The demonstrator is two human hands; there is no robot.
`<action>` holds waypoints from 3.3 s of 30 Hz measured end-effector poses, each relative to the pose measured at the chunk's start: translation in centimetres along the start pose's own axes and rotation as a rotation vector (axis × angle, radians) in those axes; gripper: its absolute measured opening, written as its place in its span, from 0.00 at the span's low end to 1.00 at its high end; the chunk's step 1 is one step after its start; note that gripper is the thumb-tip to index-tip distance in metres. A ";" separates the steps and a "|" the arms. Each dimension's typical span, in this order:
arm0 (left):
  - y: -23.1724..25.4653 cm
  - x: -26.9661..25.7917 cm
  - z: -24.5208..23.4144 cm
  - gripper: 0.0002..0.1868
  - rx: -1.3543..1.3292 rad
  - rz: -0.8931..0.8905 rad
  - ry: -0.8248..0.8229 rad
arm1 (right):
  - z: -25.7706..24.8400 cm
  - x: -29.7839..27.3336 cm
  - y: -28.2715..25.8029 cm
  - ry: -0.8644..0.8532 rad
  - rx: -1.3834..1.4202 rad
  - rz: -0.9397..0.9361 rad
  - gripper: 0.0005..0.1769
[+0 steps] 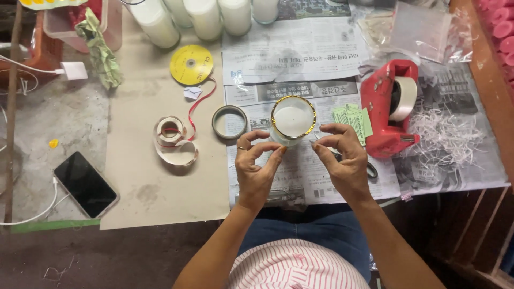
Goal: Applying decorative gold trim and a product label to a glass candle jar.
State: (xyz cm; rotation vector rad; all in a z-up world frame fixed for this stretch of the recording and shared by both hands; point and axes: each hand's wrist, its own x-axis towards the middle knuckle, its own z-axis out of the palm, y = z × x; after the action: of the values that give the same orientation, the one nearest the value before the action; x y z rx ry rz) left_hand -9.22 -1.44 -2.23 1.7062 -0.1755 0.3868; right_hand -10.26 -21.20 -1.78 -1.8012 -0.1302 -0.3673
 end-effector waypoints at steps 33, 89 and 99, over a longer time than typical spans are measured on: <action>-2.1 2.5 0.8 0.05 -0.149 0.024 0.044 | 2.2 1.6 2.2 0.111 0.024 -0.064 0.15; -1.3 6.9 -0.2 0.11 0.702 0.865 -0.415 | -2.7 4.1 -4.2 -0.121 -0.751 -0.467 0.09; -4.9 6.2 3.9 0.23 0.785 0.794 -0.223 | -16.6 -0.3 9.8 0.393 -0.225 0.467 0.09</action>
State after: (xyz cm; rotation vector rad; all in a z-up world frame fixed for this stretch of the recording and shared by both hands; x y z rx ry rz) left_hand -1.20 -3.79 -5.09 2.4078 -0.9847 0.9343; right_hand -10.82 -39.66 -7.27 -1.8748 0.6184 -0.4002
